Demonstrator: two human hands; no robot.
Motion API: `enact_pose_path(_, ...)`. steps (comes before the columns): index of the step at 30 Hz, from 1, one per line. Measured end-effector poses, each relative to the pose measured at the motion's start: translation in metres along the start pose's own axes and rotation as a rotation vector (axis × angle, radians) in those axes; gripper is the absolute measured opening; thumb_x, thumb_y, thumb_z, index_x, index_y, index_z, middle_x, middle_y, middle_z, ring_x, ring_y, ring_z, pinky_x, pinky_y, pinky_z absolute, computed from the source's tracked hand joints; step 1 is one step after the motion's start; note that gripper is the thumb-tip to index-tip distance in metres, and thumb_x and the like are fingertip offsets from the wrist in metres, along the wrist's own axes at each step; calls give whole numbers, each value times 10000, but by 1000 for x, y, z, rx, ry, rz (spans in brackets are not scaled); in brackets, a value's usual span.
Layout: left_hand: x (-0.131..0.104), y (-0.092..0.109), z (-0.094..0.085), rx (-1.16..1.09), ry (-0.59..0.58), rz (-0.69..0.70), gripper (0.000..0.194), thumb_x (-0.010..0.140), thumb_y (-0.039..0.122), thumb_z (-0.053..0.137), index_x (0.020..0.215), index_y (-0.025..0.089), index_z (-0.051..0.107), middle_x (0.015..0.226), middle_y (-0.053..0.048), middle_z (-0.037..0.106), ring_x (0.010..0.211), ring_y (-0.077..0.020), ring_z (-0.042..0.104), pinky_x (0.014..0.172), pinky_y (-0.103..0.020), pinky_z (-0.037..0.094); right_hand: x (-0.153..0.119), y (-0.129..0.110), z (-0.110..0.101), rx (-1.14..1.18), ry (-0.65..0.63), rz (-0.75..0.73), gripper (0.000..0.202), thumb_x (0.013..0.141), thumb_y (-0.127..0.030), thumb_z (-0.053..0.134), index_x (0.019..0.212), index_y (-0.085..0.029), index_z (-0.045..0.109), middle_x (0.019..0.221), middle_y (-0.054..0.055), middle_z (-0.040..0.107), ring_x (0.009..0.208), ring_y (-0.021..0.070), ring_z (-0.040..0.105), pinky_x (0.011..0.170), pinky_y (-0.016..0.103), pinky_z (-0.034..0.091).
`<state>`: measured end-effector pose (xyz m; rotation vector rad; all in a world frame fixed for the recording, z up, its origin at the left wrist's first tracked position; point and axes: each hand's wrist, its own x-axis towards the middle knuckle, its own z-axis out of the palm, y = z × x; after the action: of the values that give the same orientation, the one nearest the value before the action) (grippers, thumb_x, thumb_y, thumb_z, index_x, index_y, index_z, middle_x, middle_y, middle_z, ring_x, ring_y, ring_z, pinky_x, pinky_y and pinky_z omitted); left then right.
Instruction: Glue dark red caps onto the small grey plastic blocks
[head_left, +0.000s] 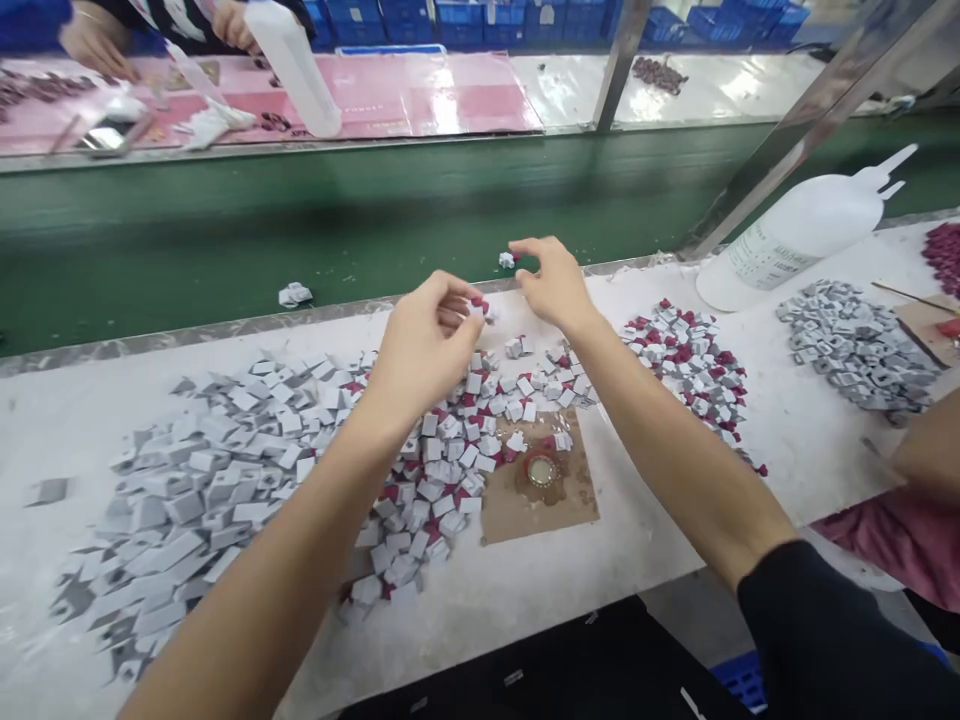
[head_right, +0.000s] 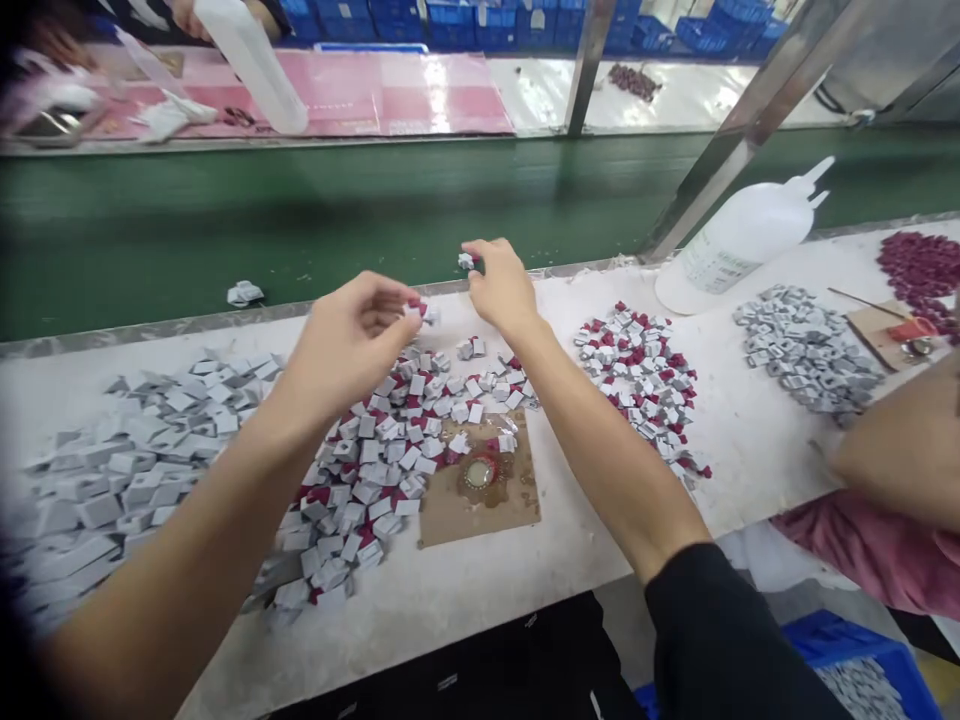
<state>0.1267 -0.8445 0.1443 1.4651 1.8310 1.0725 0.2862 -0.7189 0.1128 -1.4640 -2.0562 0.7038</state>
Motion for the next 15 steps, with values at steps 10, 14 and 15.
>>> enact_pose_path(10, 119, -15, 59, 184, -35, -182, 253, 1004, 70, 726, 1200, 191, 830, 1354, -150, 848, 1309, -294, 762, 1156, -431, 563, 6, -7, -4, 95, 160, 100, 341, 847, -122, 731, 1151, -160, 880, 1112, 153, 878, 1000, 337, 834, 985, 535, 674)
enact_pose_path(14, 128, -5, 76, 268, -110, -206, 224, 1119, 165, 668, 1282, 195, 820, 1444, -169, 819, 1403, -310, 721, 1153, -423, 551, -70, 5, -46, 158, 68, 178, 226, 912, -278, 819, 1114, -270, 919, 794, 88, 831, 743, 312, 833, 640, 415, 647)
enact_pose_path(15, 125, -2, 75, 300, -117, -201, 242, 1128, 167, 655, 1314, 182, 809, 1500, -191, 787, 1459, -329, 683, 1177, -437, 535, -93, 12, -54, 152, 61, 195, 169, 912, -332, 859, 1067, -311, 924, 700, 76, 799, 681, 328, 820, 559, 406, 611)
